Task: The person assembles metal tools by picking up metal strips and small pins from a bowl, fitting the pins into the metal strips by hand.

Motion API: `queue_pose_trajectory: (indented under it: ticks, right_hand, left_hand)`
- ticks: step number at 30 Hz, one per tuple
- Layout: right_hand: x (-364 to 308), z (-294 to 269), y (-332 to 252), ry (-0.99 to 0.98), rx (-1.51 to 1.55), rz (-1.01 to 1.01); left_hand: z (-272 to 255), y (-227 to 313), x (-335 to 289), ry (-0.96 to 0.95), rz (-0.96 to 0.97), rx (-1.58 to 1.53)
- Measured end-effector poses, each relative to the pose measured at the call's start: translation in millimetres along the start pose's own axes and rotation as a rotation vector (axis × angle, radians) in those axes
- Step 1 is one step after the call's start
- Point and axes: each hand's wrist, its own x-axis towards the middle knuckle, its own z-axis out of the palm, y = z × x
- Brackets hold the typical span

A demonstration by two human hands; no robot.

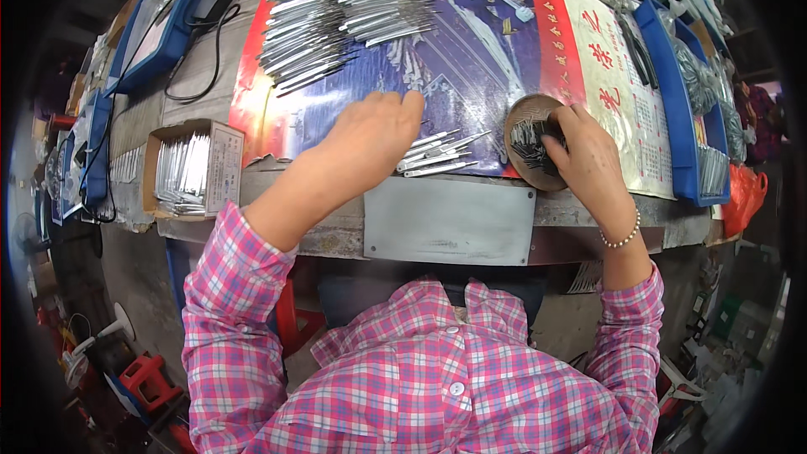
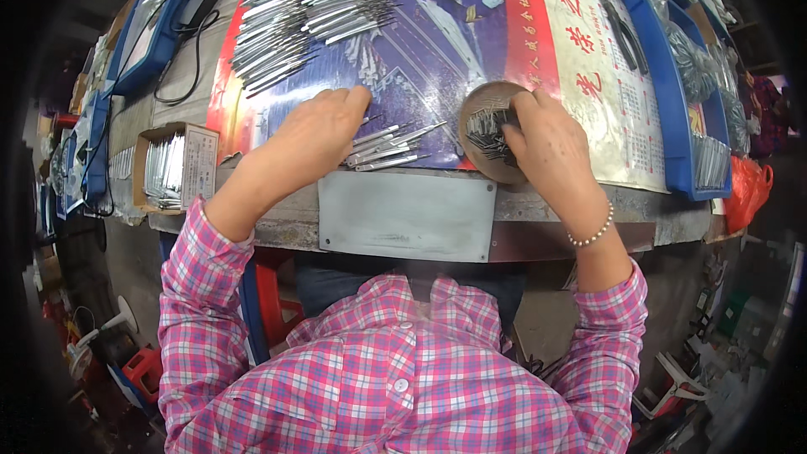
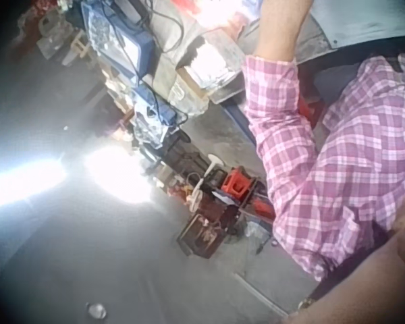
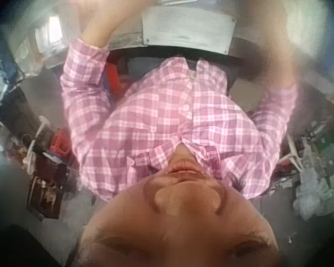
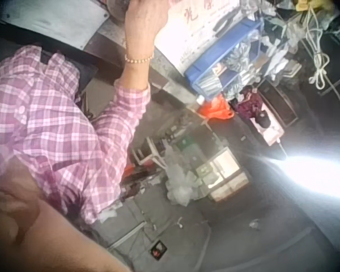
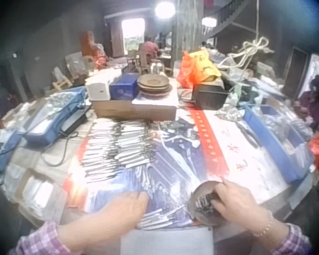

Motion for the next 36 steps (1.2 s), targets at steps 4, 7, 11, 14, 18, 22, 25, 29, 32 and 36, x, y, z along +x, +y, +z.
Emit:
queue_pose_trajectory:
  ticks: [4,7,11,14,18,22,25,29,32,36]
  right_hand:
    - [14.2,5.3,2.2,-0.094,-0.154,0.022]
    - [19.5,5.4,3.8,-0.134,-0.138,0.004]
    - [17.1,2.8,8.5,-0.112,-0.027,0.002]
    - [15.9,-3.7,1.6,-0.127,0.085,0.083]
    - [8.7,-5.3,0.4,-0.066,0.227,0.113]
    - [8.7,-4.0,0.8,0.002,0.274,0.150]
    - [9.4,3.9,3.3,0.100,0.274,0.108]
    - [7.7,0.4,-1.1,0.108,0.329,0.161]
    - [0.8,-2.6,-1.3,0.125,0.366,0.143]
    - [-11.5,-12.8,-2.4,0.080,0.595,0.283]
  left_hand:
    - [4.6,-14.9,6.6,0.038,0.065,-0.044]
    - [-0.1,-30.3,4.9,0.235,0.103,-0.253]
    - [0.7,-41.8,1.2,0.238,0.088,-0.251]
    - [1.0,-31.7,-4.8,0.251,-0.033,-0.272]
    - [-2.7,1.7,-3.0,0.256,-0.291,-0.265]
    - [5.9,8.7,10.9,0.221,-0.247,0.014]
    - [4.5,11.8,24.0,0.172,-0.177,0.076]
    - [9.1,12.1,31.4,0.080,-0.097,0.165]
    - [2.2,6.1,25.5,0.048,-0.089,0.137]
    - [-13.5,-4.0,4.1,0.240,0.017,-0.047]
